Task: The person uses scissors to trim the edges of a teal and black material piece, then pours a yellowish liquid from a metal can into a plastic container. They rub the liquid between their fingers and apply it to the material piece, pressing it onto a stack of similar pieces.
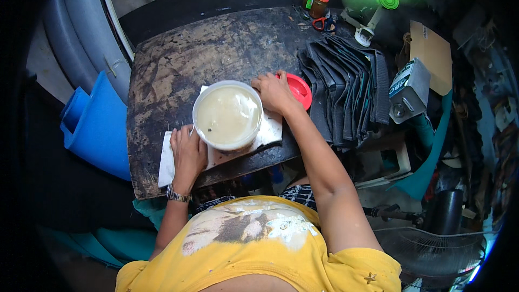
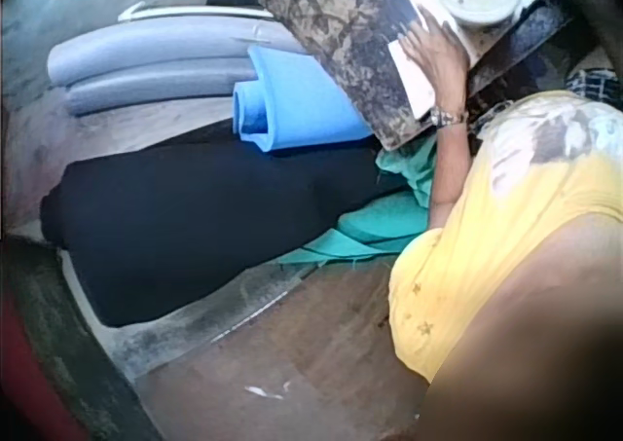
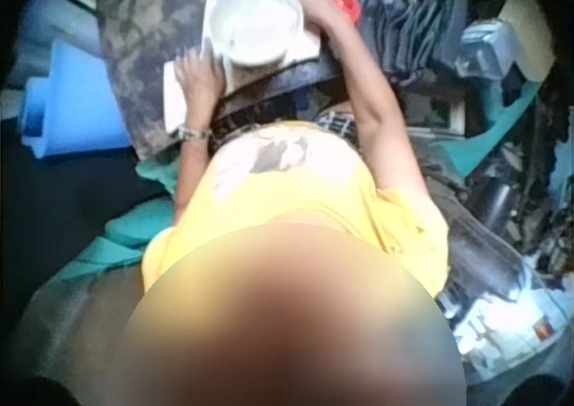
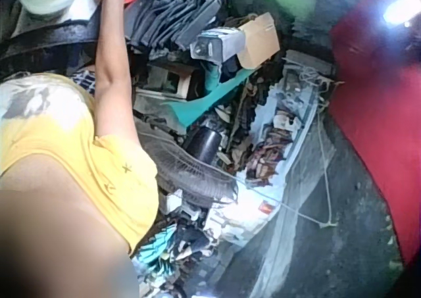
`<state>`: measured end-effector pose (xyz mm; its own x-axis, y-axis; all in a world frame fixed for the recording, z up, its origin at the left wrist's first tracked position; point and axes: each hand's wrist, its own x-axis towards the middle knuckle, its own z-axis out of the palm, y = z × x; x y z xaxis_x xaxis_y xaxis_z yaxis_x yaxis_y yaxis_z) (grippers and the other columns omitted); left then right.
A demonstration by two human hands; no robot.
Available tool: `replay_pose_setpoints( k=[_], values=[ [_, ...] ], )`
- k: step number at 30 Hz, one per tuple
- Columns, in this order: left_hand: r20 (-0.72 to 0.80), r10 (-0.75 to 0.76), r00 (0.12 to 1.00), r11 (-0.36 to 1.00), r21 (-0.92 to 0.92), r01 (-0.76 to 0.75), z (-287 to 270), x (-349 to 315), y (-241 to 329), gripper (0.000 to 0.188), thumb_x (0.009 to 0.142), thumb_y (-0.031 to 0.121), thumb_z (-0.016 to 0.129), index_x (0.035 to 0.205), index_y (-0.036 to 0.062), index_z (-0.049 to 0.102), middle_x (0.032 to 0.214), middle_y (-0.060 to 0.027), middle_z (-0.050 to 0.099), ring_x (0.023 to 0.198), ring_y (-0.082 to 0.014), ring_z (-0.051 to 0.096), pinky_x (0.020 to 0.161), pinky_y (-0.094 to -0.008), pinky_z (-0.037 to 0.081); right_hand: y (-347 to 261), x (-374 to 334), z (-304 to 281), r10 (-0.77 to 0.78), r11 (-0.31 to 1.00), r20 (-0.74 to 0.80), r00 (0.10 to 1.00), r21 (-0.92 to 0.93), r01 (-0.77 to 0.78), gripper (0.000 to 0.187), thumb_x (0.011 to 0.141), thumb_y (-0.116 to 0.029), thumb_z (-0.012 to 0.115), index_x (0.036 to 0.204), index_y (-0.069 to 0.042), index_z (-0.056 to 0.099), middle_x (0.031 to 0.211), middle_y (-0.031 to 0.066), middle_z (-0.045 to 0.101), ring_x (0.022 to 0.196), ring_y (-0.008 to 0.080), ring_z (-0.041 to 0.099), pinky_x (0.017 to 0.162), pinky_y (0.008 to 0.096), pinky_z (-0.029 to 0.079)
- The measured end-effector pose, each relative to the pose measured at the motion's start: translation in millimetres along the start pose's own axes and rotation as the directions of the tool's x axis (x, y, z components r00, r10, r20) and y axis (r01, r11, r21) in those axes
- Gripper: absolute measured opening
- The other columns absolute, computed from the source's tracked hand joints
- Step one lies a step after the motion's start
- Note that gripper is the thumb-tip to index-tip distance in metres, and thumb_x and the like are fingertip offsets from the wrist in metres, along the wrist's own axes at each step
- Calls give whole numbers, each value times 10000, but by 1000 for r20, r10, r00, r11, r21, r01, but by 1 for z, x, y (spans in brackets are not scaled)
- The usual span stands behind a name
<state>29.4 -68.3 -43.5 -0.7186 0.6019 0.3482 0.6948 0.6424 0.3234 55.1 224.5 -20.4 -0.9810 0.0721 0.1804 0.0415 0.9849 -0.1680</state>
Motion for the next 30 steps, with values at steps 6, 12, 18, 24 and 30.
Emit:
replay_pose_setpoints(
  k=[6,12,18,24,30],
  values=[
    [21,42,999,999,-29,-41,-10,-20,-3,394,853,106,587,1236,25,545,1143,-187,542,1141,-350,497,1106,-545,256,-15,-27,7,-30,997,-51,998,-74,26,207,823,-220,599,984,-96,637,975,79,602,1046,262,562,1017,551,311],
    [-62,190,980,873,-445,-198,-22,-20,5,641,699,183,749,1262,-9,512,1319,-252,459,1249,-445,404,1086,-512,288,-31,-69,-5,194,972,-304,933,-67,-224,607,811,-294,669,1380,-171,497,1387,272,423,1308,425,372,1062,651,243],
    [131,63,989,742,-669,41,-15,-18,31,837,566,135,897,1281,8,482,1272,-180,539,1189,-341,517,1007,-437,406,-52,-102,-20,253,966,-147,956,-13,-257,715,849,-293,673,1466,-104,365,1128,230,545,1039,405,535,915,510,401],
    [128,52,990,776,-629,40,-8,-14,31,872,513,184,935,1266,38,519,1228,-142,594,1162,-356,539,1001,-478,399,-50,-142,-100,264,794,-319,910,608,-17,737,830,-228,739,1437,-5,384,1319,226,504,1209,341,513,1021,412,394],
    [133,26,991,749,-659,69,-5,-17,30,711,549,30,885,1198,29,595,1150,-132,669,1064,-275,643,948,-369,493,113,-200,-206,432,704,-722,541,-105,-703,701,815,-365,716,1439,-176,459,1305,125,541,1251,316,484,1067,549,283]
  ],
)
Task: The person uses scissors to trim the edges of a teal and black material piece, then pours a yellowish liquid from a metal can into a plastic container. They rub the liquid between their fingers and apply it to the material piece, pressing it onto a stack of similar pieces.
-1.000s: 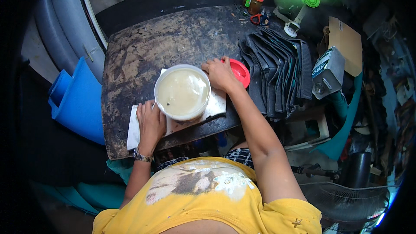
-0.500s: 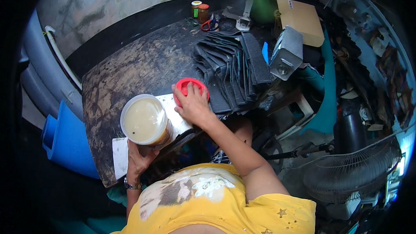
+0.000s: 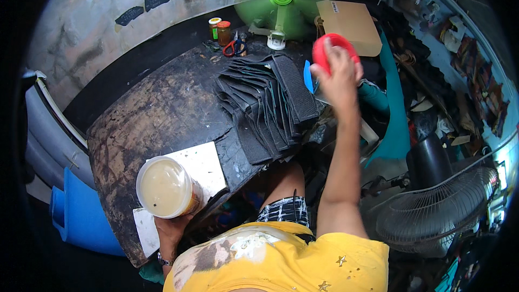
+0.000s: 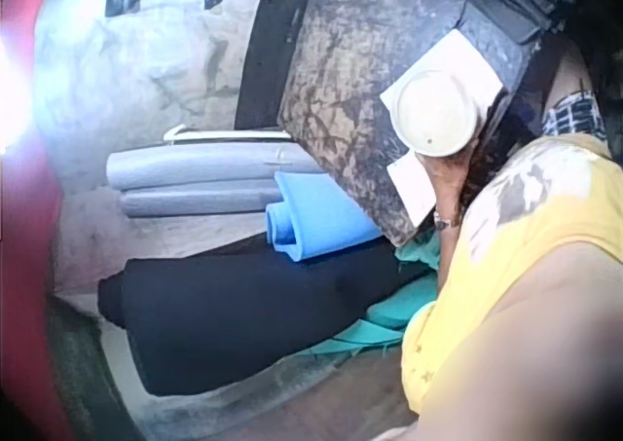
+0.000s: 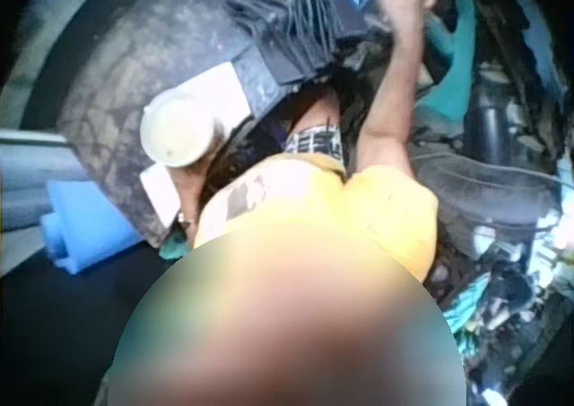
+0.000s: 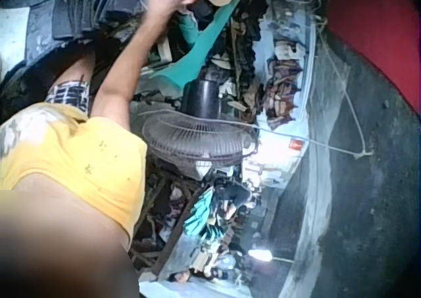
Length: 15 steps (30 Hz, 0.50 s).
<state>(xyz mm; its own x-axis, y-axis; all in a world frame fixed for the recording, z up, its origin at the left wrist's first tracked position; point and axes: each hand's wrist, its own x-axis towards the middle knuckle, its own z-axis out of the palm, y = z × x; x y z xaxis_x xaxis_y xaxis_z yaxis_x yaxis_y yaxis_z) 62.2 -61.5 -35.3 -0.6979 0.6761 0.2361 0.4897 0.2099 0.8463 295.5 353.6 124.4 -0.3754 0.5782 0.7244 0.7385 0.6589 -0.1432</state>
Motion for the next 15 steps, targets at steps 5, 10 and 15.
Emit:
replay_pose_setpoints(
  k=[5,10,15],
  values=[
    [35,51,998,990,128,-55,-4,-1,-1,717,538,27,896,1190,25,600,1125,-129,677,1041,-270,653,919,-361,510,119,54,73,249,951,310,917,-257,-171,708,801,-442,720,1436,-253,471,1392,94,497,1326,294,427,1095,546,238],
    [93,7,996,999,35,-10,-9,-3,6,725,528,59,922,1179,26,603,1115,-116,680,1019,-260,656,916,-359,512,114,54,72,95,968,198,975,-248,-44,616,845,-506,661,1317,-116,595,1318,170,552,1226,337,515,1039,475,346],
    [73,-68,995,996,-47,71,0,-1,10,709,549,151,933,1179,65,618,1138,-93,676,1062,-254,636,943,-370,490,32,14,57,-14,865,242,970,490,-110,669,869,-468,671,1367,-46,523,1219,227,593,1109,342,591,966,395,442]
  ],
)
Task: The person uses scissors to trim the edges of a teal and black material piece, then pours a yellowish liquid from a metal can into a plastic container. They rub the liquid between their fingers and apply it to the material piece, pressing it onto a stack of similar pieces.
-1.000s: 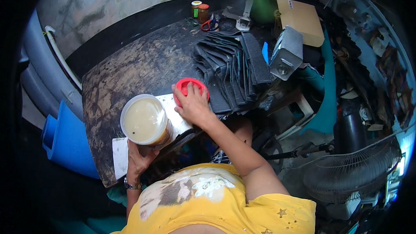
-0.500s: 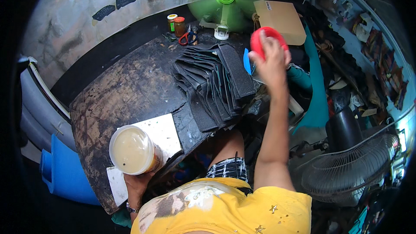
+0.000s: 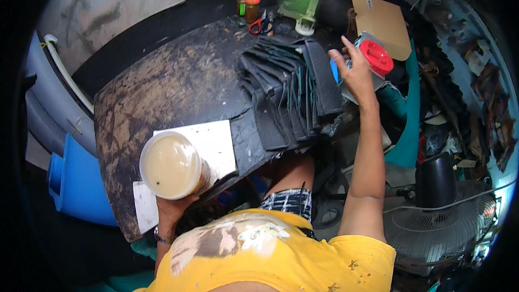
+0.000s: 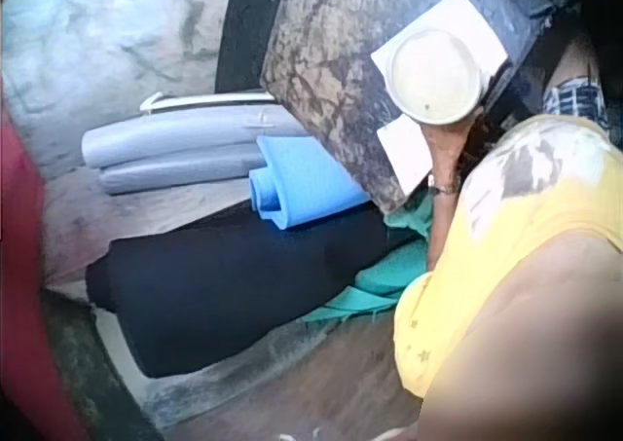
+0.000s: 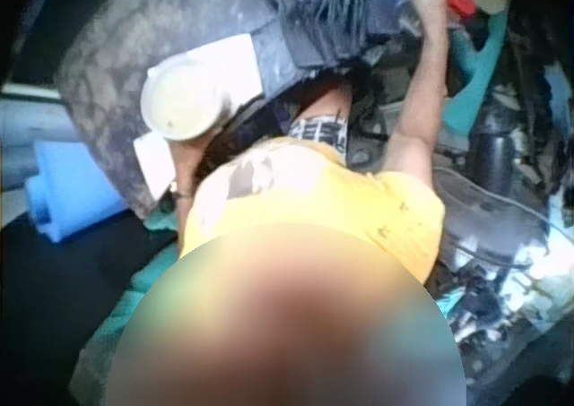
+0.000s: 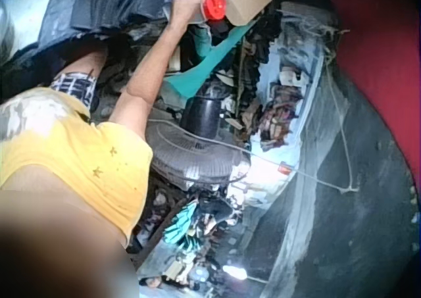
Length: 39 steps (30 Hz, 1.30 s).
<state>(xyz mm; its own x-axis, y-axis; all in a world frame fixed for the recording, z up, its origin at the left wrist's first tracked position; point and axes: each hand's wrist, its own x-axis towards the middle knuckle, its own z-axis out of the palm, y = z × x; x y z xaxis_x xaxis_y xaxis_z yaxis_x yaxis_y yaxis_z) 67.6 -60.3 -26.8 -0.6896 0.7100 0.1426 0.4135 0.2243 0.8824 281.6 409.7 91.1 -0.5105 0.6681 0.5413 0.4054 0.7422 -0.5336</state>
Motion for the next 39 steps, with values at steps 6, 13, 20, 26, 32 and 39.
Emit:
replay_pose_setpoints(
  k=[6,13,20,26,32,39],
  values=[
    [46,31,998,999,27,-32,-2,3,-5,758,558,210,942,1217,81,590,1162,-89,663,1086,-256,627,965,-376,474,-30,-43,59,111,992,186,976,-73,-99,1161,710,-572,766,1562,-174,84,1479,327,310,1380,453,321,1127,466,287],
    [46,2,999,996,-84,2,-1,5,-12,833,549,193,949,1258,58,534,1163,-97,654,1087,-250,626,959,-366,483,-20,-49,70,49,960,163,985,266,-92,1027,788,-579,689,1558,-159,155,1557,253,214,1434,373,255,1169,420,188],
    [110,45,993,995,83,-54,-3,9,-8,847,546,191,951,1259,48,518,1185,-117,651,1126,-242,613,958,-358,485,-29,-63,100,31,971,114,993,232,-57,1080,726,-495,765,1562,-247,128,1448,267,367,1320,441,406,1098,448,331],
    [51,82,995,996,-23,-81,15,23,-2,862,559,241,943,1281,61,507,1203,-88,651,1138,-247,611,978,-366,470,-77,-58,141,86,995,38,996,-45,-84,1110,684,-585,756,1546,-356,95,1453,361,284,1268,542,417,1011,568,397],
    [88,172,981,980,85,-179,15,25,5,799,554,271,933,1257,125,582,1212,-50,652,1163,-249,591,1030,-381,418,-74,-33,125,-22,982,277,961,189,-32,810,851,-601,605,1520,-285,273,1476,284,331,1353,443,367,1070,566,301],
    [157,-3,988,992,122,-17,10,21,3,640,625,436,880,1175,193,662,1180,-14,673,1166,-225,592,1027,-373,425,-2,32,136,55,950,-11,998,308,-49,414,937,-336,548,1180,-9,624,1077,172,668,1072,301,615,960,367,429]
  ],
)
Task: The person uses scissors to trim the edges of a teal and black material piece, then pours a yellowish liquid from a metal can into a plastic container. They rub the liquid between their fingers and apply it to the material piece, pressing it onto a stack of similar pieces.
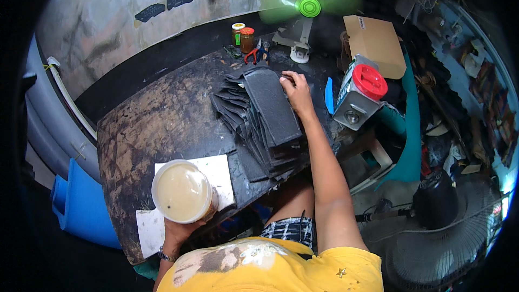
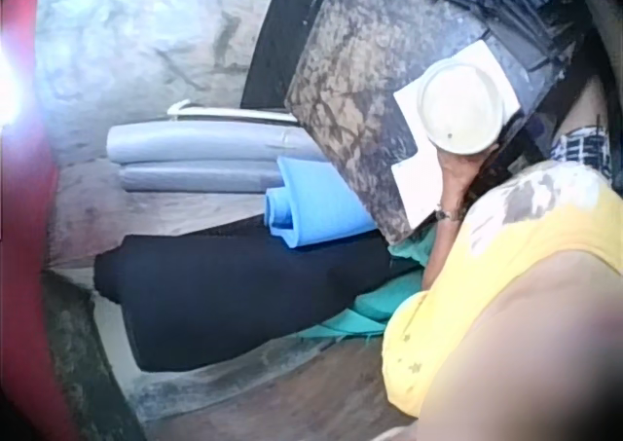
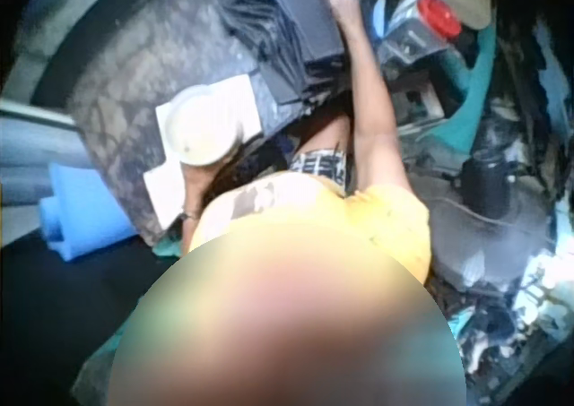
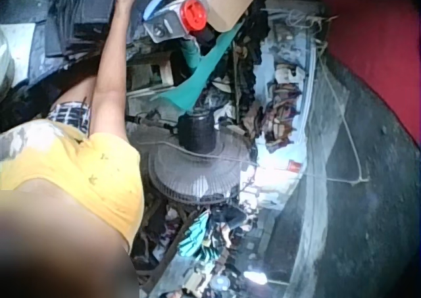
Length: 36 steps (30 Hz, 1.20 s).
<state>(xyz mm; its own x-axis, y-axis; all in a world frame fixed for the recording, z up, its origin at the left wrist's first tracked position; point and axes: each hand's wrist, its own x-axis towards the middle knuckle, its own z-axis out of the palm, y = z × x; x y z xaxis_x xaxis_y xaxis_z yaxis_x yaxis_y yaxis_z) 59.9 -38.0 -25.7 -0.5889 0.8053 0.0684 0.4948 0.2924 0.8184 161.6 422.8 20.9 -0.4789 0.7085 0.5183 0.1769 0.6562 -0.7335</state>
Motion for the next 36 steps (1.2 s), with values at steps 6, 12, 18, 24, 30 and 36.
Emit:
replay_pose_setpoints(
  k=[6,12,18,24,30,36],
  values=[
    [82,-4,997,999,-36,6,-2,-2,-3,645,692,458,839,1249,210,628,1264,-16,632,1247,-232,535,1105,-396,347,67,99,30,463,805,129,877,-475,-355,434,872,-293,538,1158,10,658,1364,249,501,1234,407,503,1021,457,416],
    [61,-104,993,989,-97,109,-3,-1,-3,606,735,384,821,1262,169,616,1255,-57,635,1246,-239,537,1170,-428,217,125,142,50,656,599,77,751,-657,-457,718,870,-299,563,1413,118,347,1509,270,317,1409,422,284,1150,474,259],
    [49,-113,992,993,-25,114,-1,7,-8,602,740,378,815,1265,165,613,1258,-61,632,1251,-244,532,1171,-445,183,176,155,48,614,560,-24,789,-691,-457,942,858,-450,621,1490,79,166,1575,250,157,1471,386,126,1182,495,137],
    [47,-128,991,992,-5,128,3,11,-11,598,745,371,809,1268,161,611,1261,-64,630,1255,-249,528,1172,-462,148,194,163,40,565,621,24,825,-671,-405,820,871,-419,614,1476,25,283,1553,212,266,1467,321,193,1161,514,183],
    [55,-118,992,993,3,117,6,18,-13,594,749,364,803,1271,157,609,1264,-67,628,1260,-253,523,1173,-479,113,204,163,43,464,643,56,884,-708,-293,703,887,-351,586,1439,23,361,1472,214,398,1420,322,298,1142,524,231],
    [54,-108,993,994,11,108,7,19,-14,590,754,357,797,1273,153,606,1266,-71,625,1264,-258,518,1174,-497,79,208,164,47,471,614,82,878,-745,-260,661,896,-303,526,1450,14,355,1504,206,360,1434,309,277,1153,523,212]
  ],
)
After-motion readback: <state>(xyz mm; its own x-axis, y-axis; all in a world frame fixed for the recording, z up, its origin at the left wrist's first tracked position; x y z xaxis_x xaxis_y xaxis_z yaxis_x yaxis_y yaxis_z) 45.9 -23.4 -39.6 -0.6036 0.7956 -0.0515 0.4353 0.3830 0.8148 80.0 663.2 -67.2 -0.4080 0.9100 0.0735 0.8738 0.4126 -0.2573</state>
